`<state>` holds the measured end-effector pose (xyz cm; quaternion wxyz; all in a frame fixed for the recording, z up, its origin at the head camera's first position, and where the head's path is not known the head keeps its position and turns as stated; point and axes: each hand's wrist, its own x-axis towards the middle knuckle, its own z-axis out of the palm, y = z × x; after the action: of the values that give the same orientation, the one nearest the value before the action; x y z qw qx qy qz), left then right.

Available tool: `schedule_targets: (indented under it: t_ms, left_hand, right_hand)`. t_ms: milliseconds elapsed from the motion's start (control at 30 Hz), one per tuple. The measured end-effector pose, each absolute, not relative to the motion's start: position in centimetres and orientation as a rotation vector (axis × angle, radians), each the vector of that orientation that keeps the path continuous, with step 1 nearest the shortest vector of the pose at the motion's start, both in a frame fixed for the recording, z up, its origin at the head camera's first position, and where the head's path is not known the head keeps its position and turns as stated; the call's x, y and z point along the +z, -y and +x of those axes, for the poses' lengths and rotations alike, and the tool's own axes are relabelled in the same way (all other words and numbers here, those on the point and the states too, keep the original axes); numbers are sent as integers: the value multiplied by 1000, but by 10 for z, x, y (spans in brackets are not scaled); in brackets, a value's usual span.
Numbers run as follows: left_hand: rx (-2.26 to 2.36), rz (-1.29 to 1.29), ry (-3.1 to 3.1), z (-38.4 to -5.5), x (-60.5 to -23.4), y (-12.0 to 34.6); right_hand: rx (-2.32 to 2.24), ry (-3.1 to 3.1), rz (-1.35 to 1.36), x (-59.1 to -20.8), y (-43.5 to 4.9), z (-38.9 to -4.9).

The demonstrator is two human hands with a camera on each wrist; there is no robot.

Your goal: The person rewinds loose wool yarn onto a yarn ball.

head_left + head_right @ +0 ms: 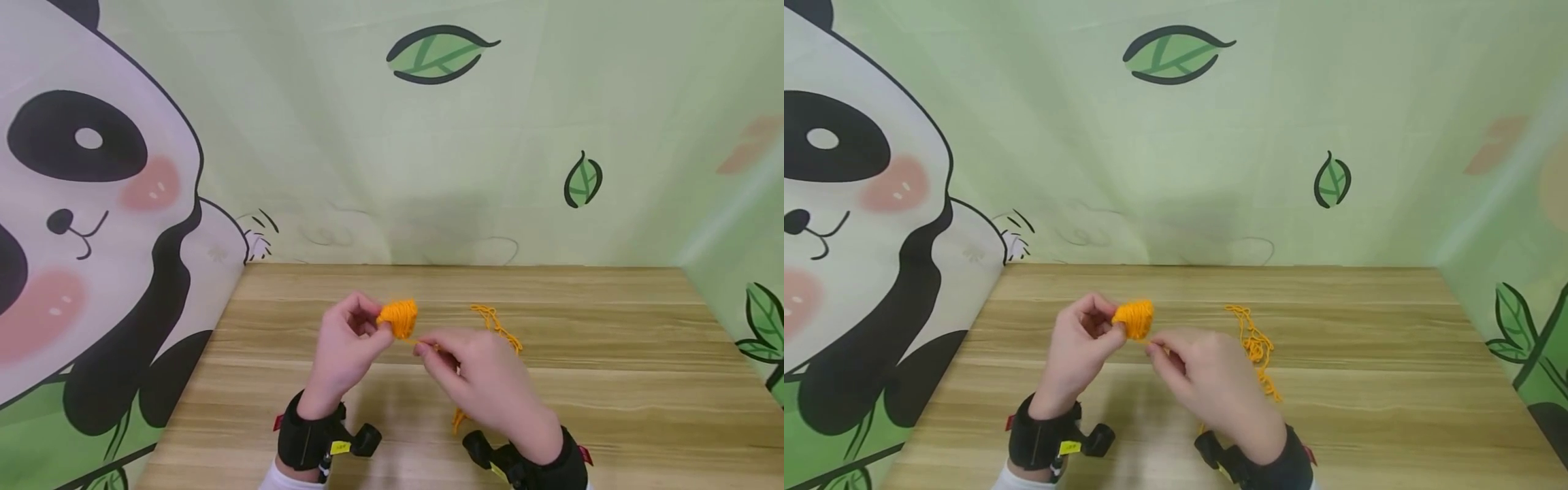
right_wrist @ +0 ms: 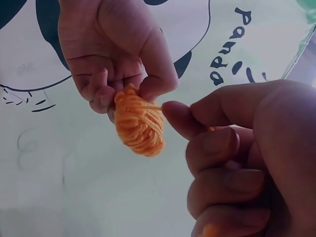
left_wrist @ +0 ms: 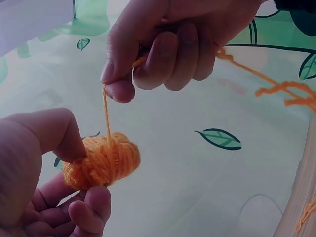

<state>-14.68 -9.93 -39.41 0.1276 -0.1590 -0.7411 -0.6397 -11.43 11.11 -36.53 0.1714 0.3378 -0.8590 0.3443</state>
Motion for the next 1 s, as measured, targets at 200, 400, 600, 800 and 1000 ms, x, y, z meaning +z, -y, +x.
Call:
schedule_targets:
  t_ms: [200, 400, 600, 800, 1000]
  left_hand:
    - [-1850, -545, 2209, -146, -394, 98]
    - [-1853, -589, 2239, -144, -392, 98]
    - [-1913, -669, 2279, -140, -389, 99]
    - [-2008, -760, 2273, -139, -388, 103]
    - [-2122, -878, 2227, -137, -386, 105]
  right_hand:
    - [940, 2384, 904, -364, -114, -117]
    - [929, 2357, 870, -364, -115, -119]
    - [962, 2320, 817, -363, -117, -119]
    - [994, 2300, 790, -363, -118, -122]
    - [1013, 2296, 802, -365, -117, -124]
